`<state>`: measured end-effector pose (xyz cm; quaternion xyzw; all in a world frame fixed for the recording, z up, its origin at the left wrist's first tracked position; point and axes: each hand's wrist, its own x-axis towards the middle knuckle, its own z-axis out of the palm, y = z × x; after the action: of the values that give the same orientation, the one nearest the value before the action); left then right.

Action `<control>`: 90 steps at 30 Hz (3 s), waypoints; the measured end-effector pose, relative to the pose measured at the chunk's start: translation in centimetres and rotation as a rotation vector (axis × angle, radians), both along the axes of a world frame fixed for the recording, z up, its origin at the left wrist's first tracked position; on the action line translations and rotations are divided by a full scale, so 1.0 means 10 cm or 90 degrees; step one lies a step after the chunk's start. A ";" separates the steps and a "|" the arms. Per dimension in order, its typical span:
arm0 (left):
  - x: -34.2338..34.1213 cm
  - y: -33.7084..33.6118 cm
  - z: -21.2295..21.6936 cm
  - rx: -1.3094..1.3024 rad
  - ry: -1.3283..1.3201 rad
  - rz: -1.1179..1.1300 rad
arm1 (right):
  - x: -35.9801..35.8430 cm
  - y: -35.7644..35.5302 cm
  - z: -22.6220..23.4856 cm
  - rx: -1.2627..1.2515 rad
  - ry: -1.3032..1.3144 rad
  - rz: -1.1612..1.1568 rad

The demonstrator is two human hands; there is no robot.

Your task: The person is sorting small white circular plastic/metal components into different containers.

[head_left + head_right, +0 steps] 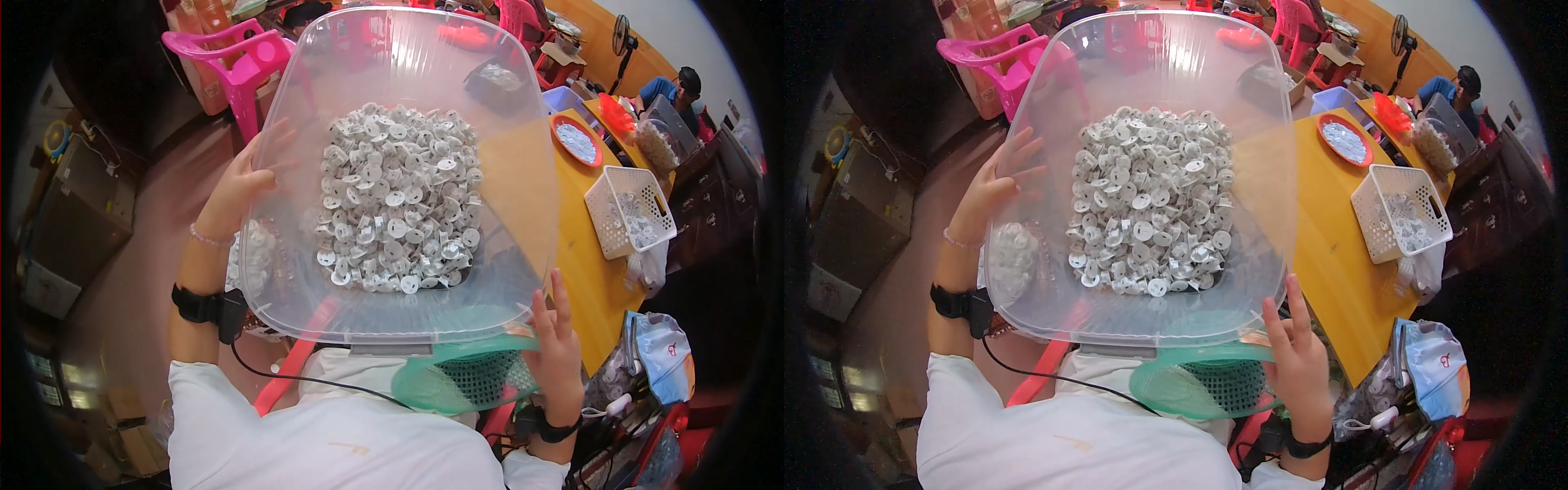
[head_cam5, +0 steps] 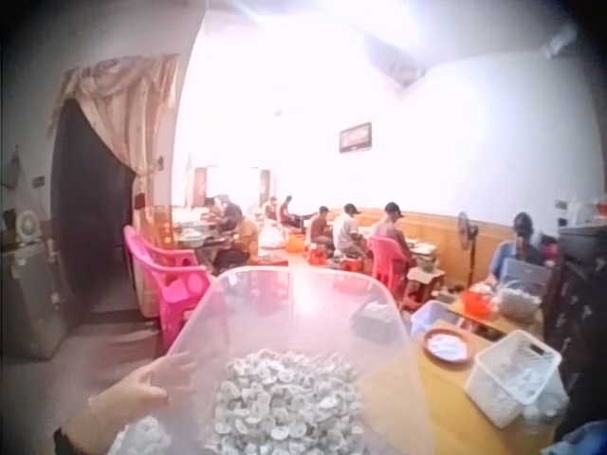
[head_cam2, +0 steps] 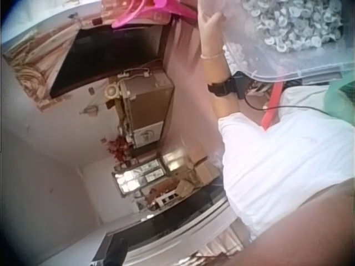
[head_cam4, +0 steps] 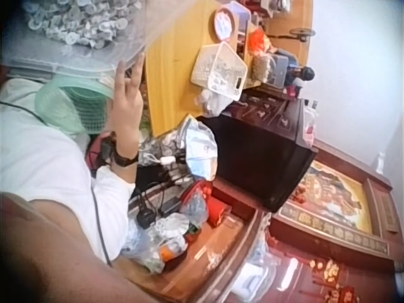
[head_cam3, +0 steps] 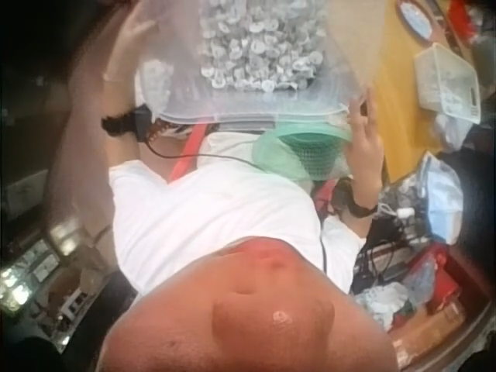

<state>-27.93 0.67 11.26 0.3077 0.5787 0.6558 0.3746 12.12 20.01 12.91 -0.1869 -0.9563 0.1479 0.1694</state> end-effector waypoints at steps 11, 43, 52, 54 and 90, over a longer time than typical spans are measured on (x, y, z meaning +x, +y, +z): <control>0.04 0.00 0.06 -0.007 0.042 0.026 | 1.02 0.43 1.10 0.258 0.129 -0.241; 0.06 0.02 0.14 0.011 0.131 -0.022 | -1.83 0.45 0.29 0.339 0.037 0.168; 0.06 0.06 0.14 0.011 0.120 -0.007 | -1.92 0.46 0.17 0.384 -0.128 0.179; 0.05 0.06 0.15 0.018 0.116 -0.007 | -1.89 0.44 0.16 0.418 -0.106 0.198; 0.13 0.08 0.29 -0.021 0.115 0.009 | -1.59 0.17 0.28 0.369 -0.085 0.227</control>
<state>-26.62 1.49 14.12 0.3555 0.6228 0.6184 0.3216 -3.75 21.70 15.76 0.0294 -0.9852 -0.1150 0.1238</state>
